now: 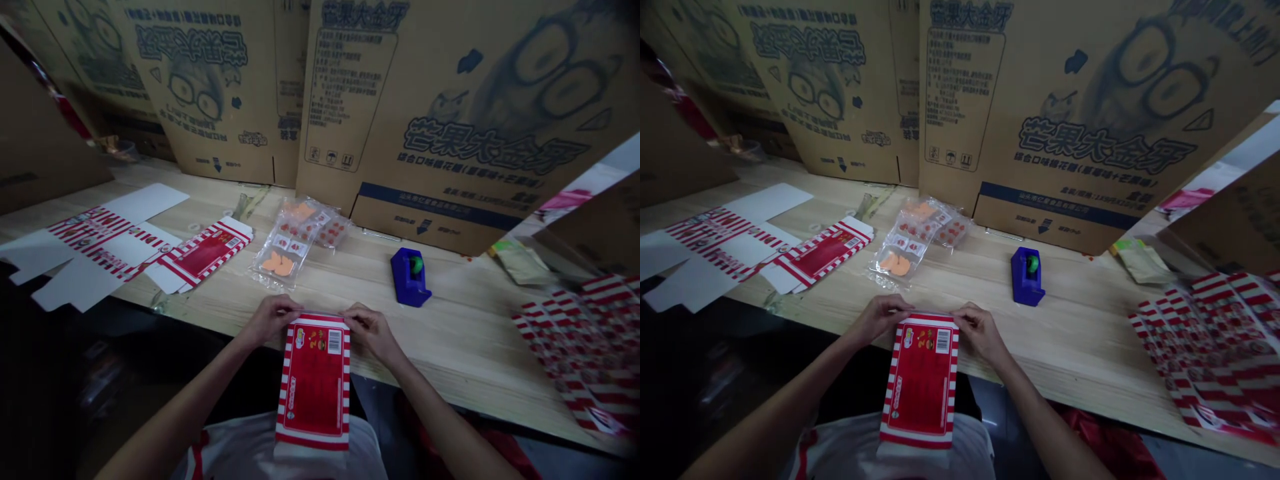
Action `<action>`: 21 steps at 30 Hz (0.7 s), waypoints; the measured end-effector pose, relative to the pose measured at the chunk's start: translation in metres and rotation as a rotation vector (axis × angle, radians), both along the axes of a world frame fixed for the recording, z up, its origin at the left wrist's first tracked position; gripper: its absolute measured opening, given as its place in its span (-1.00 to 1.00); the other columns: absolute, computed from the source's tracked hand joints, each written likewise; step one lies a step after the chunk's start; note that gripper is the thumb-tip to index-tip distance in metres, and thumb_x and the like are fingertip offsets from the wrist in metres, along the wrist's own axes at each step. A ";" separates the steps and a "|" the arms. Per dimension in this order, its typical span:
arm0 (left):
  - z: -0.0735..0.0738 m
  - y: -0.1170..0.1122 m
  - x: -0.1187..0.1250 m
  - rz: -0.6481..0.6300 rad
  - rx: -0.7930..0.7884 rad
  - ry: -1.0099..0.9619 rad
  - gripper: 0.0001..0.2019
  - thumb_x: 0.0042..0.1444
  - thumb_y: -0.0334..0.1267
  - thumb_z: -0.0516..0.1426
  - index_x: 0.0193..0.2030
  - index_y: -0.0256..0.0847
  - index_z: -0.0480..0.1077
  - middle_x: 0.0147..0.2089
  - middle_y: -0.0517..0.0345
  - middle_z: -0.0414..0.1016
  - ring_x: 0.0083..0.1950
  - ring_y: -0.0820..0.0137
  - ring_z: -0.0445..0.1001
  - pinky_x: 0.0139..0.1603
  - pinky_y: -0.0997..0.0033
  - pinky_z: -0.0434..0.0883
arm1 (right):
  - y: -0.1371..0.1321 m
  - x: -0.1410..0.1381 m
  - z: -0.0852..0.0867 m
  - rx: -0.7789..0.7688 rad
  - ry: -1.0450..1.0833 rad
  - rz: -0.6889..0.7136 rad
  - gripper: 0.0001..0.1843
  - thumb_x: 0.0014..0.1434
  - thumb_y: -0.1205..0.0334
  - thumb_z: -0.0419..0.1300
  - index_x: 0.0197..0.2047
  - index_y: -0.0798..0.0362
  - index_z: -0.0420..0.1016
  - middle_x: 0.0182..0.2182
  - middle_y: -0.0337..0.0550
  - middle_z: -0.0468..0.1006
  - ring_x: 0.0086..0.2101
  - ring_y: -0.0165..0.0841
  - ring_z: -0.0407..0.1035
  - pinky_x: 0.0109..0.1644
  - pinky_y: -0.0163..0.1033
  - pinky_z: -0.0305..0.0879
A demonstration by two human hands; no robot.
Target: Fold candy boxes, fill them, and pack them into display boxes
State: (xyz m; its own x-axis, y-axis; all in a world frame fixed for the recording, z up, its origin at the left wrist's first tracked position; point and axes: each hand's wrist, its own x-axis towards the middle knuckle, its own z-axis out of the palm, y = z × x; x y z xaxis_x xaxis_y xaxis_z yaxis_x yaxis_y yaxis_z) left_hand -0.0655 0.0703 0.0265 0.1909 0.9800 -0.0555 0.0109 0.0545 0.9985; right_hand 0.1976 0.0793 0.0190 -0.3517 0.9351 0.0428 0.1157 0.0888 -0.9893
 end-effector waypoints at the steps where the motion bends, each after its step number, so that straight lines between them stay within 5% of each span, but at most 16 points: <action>1: 0.001 -0.002 -0.001 -0.006 0.037 0.035 -0.78 -0.14 -0.13 0.35 -0.41 -0.25 0.59 -0.37 0.06 0.53 -0.31 0.35 0.47 -0.30 0.43 0.41 | -0.003 0.001 0.002 0.062 -0.031 -0.002 -0.71 0.11 -0.03 0.28 -0.28 0.02 0.63 -0.31 -0.07 0.55 -0.28 -0.28 0.44 -0.21 -0.20 0.40; 5: 0.005 -0.012 -0.001 -0.046 0.111 0.151 -0.82 0.00 -0.14 0.26 -0.39 -0.22 0.60 -0.27 -0.01 0.57 -0.22 0.29 0.52 -0.23 0.39 0.44 | -0.012 0.001 0.009 0.121 -0.100 0.049 -0.73 0.18 0.01 0.21 -0.29 0.02 0.63 -0.19 -0.01 0.55 -0.18 -0.25 0.45 -0.18 -0.21 0.40; 12: 0.015 -0.003 -0.001 -0.112 -0.013 0.125 -0.84 -0.09 -0.22 0.30 -0.38 -0.27 0.59 -0.42 0.05 0.58 -0.40 0.35 0.50 -0.35 0.44 0.41 | -0.005 -0.008 0.026 -0.040 -0.151 -0.004 -0.78 -0.04 0.19 0.33 -0.28 0.06 0.54 -0.44 -0.18 0.57 -0.41 -0.34 0.44 -0.34 -0.28 0.36; 16: 0.022 0.009 -0.003 -0.206 -0.058 0.073 -0.83 -0.07 -0.20 0.29 -0.41 -0.29 0.58 -0.50 0.07 0.56 -0.47 0.37 0.47 -0.43 0.46 0.36 | 0.003 -0.008 0.038 -0.072 -0.143 0.031 -0.88 -0.02 0.20 0.29 -0.48 0.07 0.49 -0.58 -0.26 0.47 -0.54 -0.42 0.33 -0.47 -0.35 0.23; 21: 0.020 -0.001 -0.003 -0.200 0.078 0.184 -0.83 0.03 -0.20 0.24 -0.39 -0.27 0.57 -0.37 0.03 0.57 -0.34 0.34 0.51 -0.35 0.45 0.40 | -0.006 -0.001 0.030 0.004 -0.144 0.026 -0.82 0.10 0.14 0.25 -0.41 0.08 0.53 -0.47 -0.16 0.54 -0.44 -0.35 0.40 -0.37 -0.29 0.31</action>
